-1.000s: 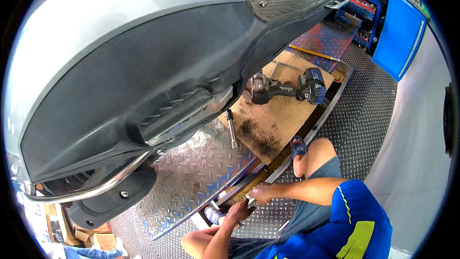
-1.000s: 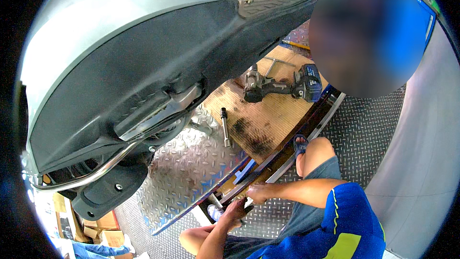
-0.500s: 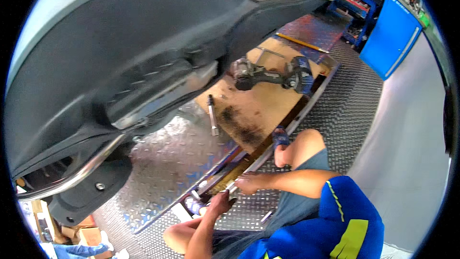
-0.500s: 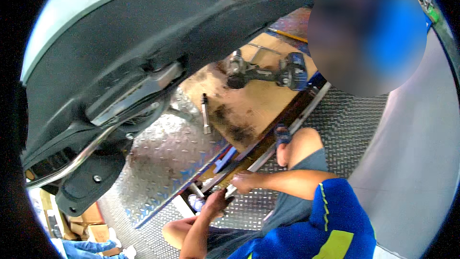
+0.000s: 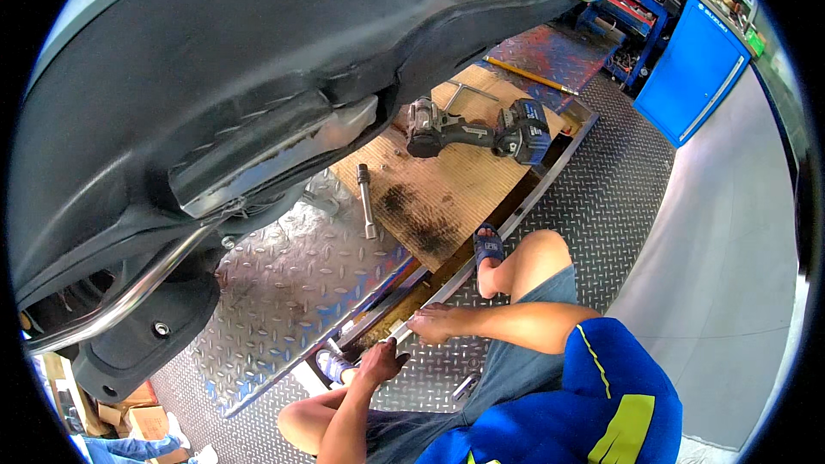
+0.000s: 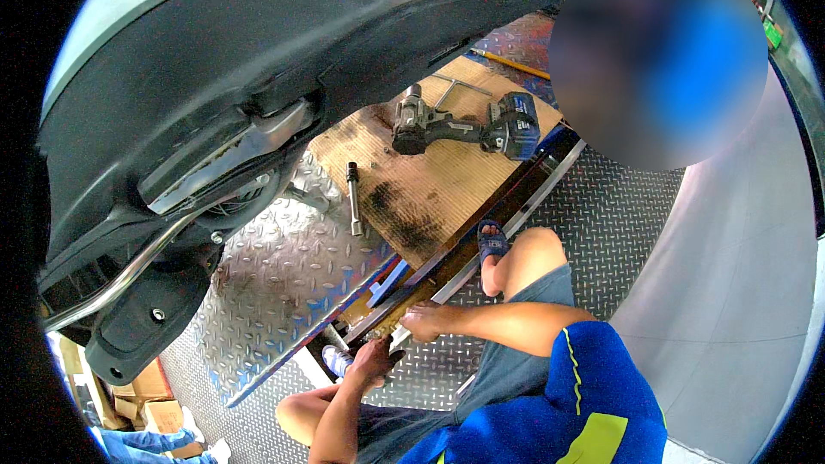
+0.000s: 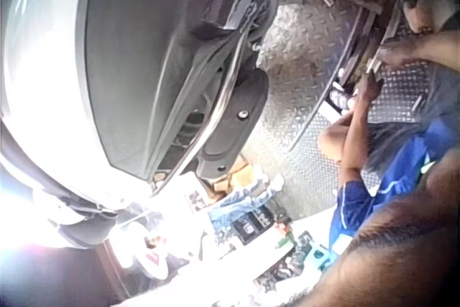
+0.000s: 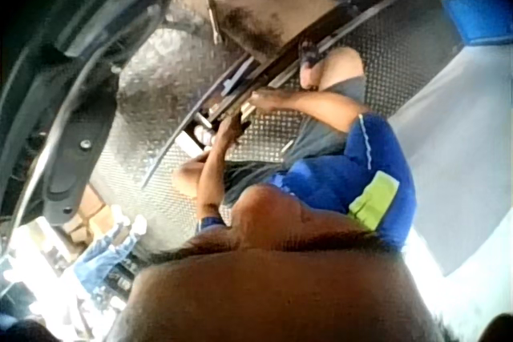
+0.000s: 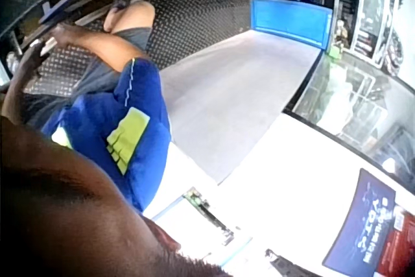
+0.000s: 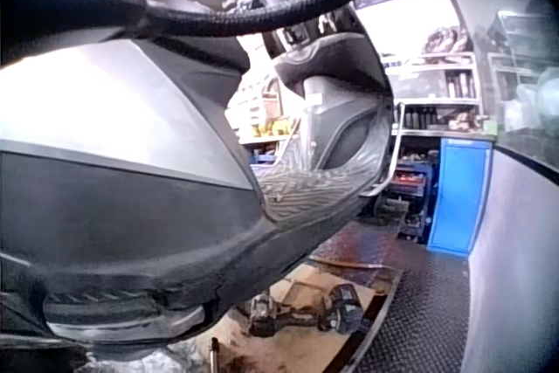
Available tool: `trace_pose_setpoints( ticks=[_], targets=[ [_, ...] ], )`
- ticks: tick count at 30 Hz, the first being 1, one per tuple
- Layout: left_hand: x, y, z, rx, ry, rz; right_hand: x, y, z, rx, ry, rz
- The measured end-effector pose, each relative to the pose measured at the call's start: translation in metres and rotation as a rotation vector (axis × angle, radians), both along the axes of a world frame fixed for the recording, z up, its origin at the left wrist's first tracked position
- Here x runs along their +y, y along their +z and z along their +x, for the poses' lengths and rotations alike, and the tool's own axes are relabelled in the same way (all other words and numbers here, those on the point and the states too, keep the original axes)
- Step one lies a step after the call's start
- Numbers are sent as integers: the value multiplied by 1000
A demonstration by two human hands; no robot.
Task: The person works on the underside of a scooter by hand and using a socket wrench, removing and replacing bolts near the rear wheel and exhaust area.
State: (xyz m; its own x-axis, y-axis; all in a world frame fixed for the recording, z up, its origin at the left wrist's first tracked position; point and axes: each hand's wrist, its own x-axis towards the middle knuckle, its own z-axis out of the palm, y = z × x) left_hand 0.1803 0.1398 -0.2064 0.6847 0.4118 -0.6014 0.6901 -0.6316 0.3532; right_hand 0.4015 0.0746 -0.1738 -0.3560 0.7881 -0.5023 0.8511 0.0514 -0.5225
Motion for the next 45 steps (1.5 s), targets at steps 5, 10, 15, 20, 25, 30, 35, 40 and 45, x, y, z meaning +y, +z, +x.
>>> trace_pose_setpoints(
  ticks=[5, 10, 15, 20, 25, 30, 35, 40, 45],
  targets=[
    [2, -8, -3, 4, -11, -10, -3, -18, -2, 37, -37, 107],
    [0, -5, -1, 12, -5, 5, 1, -24, 2, 23, 16, 72],
    [2, 0, 1, -2, -26, 15, 7, -22, 10, -3, 67, 70],
    [4, -7, 6, 25, -39, 16, 8, 37, 29, 475, 129, -159],
    [3, 7, -1, -10, 3, 21, 13, 181, 99, 855, -58, 227],
    [4, 8, 18, -7, -72, 35, 64, 184, 221, -690, -785, 1048],
    [6, -5, 2, -104, 4, 99, 102, 201, 252, -433, -583, 469],
    [9, -7, 17, -183, 9, 108, 105, 189, 276, -285, -497, 587],
    [13, -3, 10, -154, 51, 121, 58, 232, 216, -261, -498, 574]
  ],
)
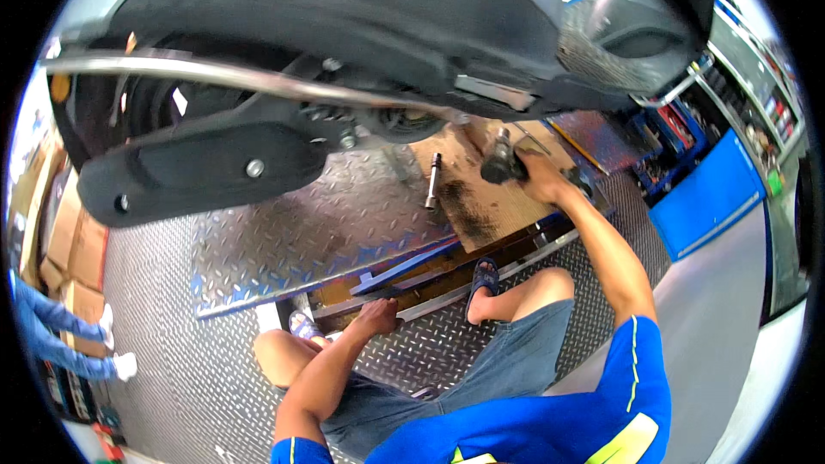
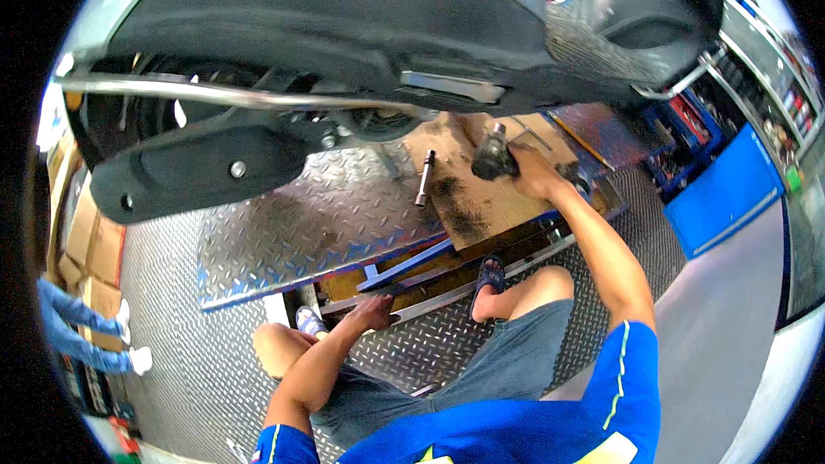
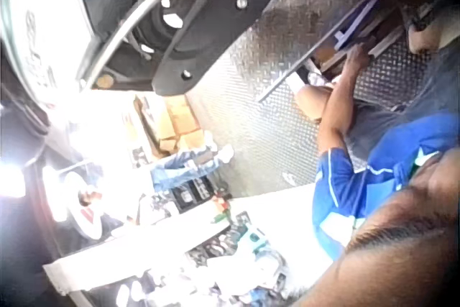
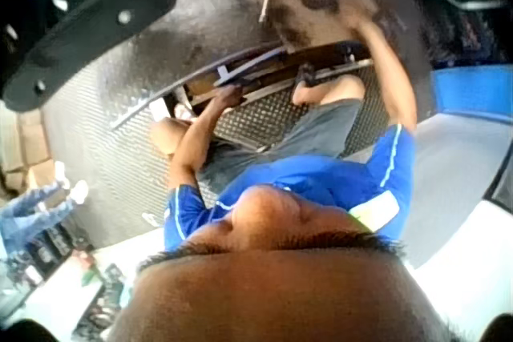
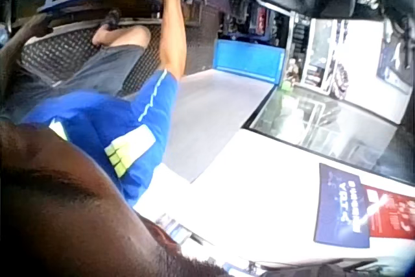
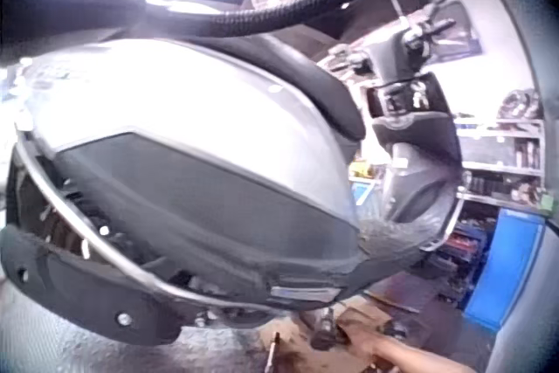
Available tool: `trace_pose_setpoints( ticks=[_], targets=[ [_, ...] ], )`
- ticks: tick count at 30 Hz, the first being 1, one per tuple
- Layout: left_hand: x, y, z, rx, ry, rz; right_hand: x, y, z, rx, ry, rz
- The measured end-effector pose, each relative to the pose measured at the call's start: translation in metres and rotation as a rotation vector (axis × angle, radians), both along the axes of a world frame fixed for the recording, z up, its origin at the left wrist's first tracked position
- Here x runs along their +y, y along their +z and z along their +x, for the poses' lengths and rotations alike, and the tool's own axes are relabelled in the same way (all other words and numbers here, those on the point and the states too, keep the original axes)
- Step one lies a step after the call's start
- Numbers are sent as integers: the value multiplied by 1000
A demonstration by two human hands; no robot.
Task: The person works on the underside of a scooter by hand and using a socket wrench, removing and replacing bolts near the rear wheel and exhaust area.
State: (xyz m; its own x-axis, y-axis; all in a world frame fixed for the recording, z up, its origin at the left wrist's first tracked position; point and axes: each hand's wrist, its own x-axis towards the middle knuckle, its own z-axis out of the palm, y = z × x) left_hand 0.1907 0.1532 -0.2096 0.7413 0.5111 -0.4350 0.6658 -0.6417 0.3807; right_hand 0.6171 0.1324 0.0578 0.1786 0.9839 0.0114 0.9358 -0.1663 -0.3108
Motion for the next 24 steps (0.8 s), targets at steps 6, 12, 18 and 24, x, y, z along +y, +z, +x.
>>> trace_pose_setpoints(
  ticks=[6, 12, 18, 24],
  targets=[
    [-10, 4, -8, -14, -40, 10, -64, 48, -94, -45, 417, -26],
    [-3, 4, -12, -76, 22, -17, -20, 48, -238, 54, 728, -158],
    [0, 52, 0, 7, 77, -10, 77, -9, -359, 114, 908, 14],
    [9, 40, -12, -97, -63, 121, 117, -40, -407, 50, 821, 49]
  ],
)
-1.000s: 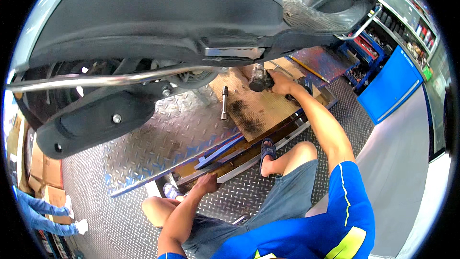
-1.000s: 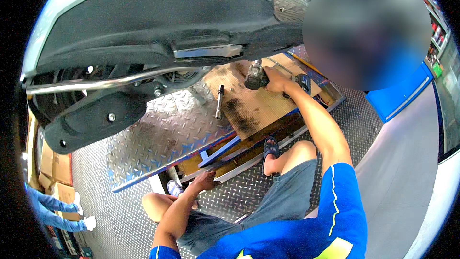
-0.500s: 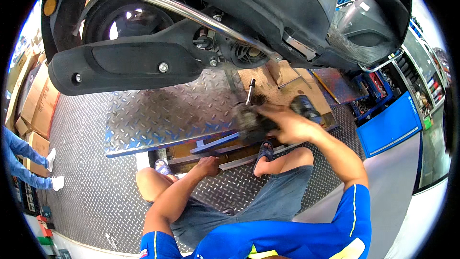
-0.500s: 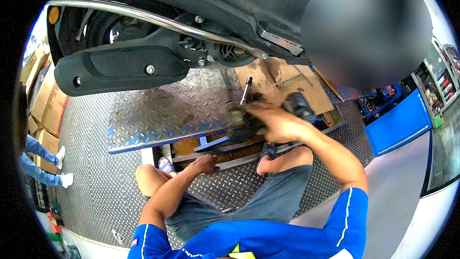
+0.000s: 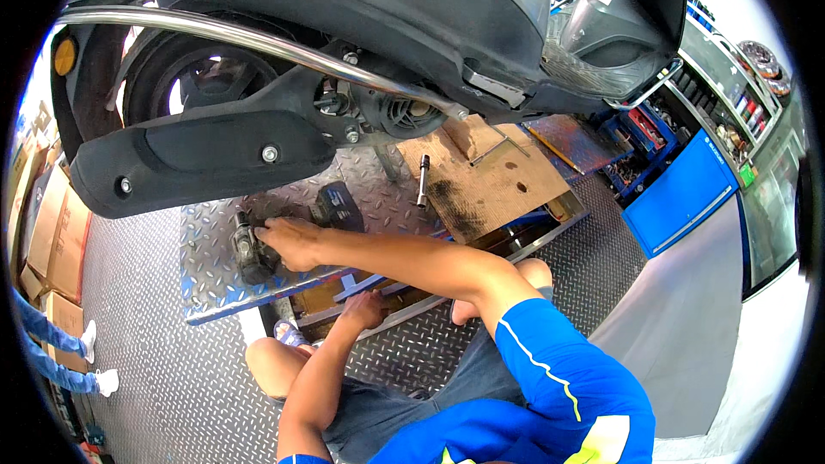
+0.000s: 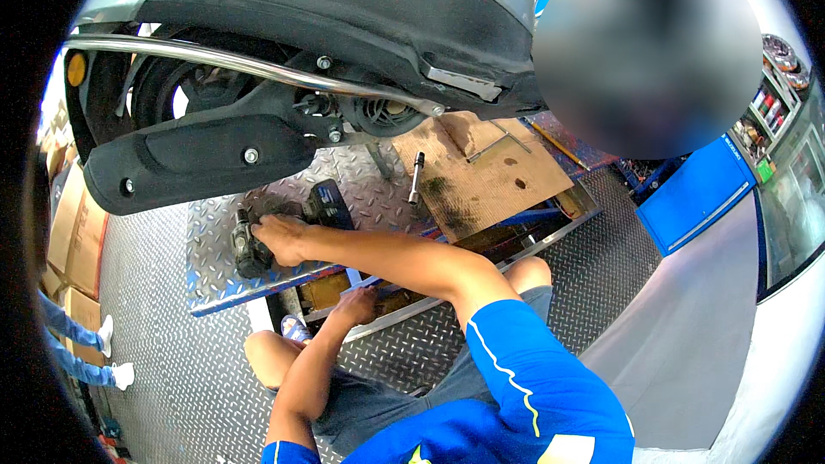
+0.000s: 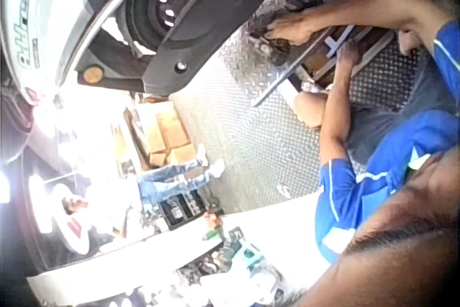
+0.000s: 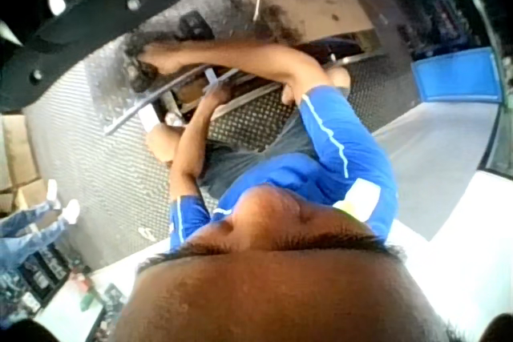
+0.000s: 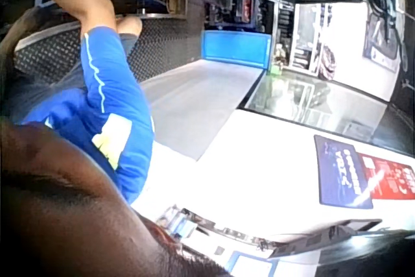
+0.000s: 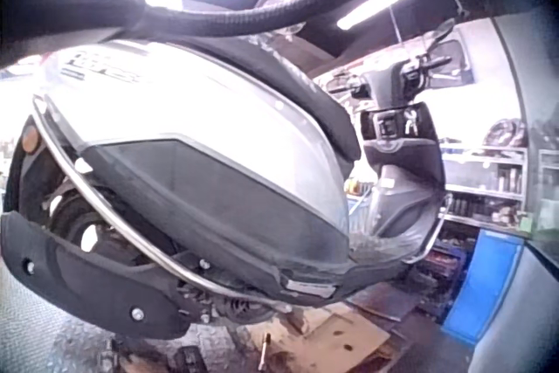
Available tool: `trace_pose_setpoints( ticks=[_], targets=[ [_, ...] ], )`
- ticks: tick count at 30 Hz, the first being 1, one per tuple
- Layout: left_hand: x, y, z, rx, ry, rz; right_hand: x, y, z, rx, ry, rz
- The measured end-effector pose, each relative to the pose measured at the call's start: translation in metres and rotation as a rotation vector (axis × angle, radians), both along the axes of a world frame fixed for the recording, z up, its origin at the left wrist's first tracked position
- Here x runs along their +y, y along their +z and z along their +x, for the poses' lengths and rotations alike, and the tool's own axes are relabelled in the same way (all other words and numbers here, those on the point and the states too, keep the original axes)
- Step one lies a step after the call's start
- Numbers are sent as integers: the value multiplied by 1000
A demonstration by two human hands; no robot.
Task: The person works on the underside of a scooter by hand and using a socket wrench, removing and replacing bolts near the rear wheel and exhaust area.
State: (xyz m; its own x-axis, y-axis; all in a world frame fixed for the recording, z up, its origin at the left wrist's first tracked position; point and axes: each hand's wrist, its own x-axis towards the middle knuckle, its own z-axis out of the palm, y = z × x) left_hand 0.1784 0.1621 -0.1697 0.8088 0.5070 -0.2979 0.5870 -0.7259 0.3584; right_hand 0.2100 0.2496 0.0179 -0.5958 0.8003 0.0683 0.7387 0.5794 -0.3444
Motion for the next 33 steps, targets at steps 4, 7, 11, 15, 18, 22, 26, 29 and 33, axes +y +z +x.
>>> trace_pose_setpoints(
  ticks=[4, 7, 11, 15, 18, 22, 26, 29, 33],
  targets=[
    [-11, 31, -2, 59, 25, -27, -20, 8, 30, 111, -43, 247],
    [-2, -24, -21, -2, -34, 20, -52, 34, 61, 408, -174, 293],
    [-15, 26, -11, 58, 34, -86, -76, 20, 181, 482, -551, 327],
    [-16, -10, -6, 34, 29, -60, -42, -20, 308, 238, -1020, 392],
    [-13, -6, -5, 56, 36, -81, -17, -37, 352, 138, -1072, 379],
    [-7, -4, -12, 21, 77, -105, 6, -45, 368, -66, -1031, 317],
    [-4, -12, -15, 15, 123, -93, 21, -47, 375, -101, -1015, 132],
    [-4, -23, -18, 7, 147, -85, 27, -49, 375, -82, -1035, 100],
    [-7, -9, -12, 28, 115, -178, 26, -54, 378, -122, -1020, 239]
  ],
)
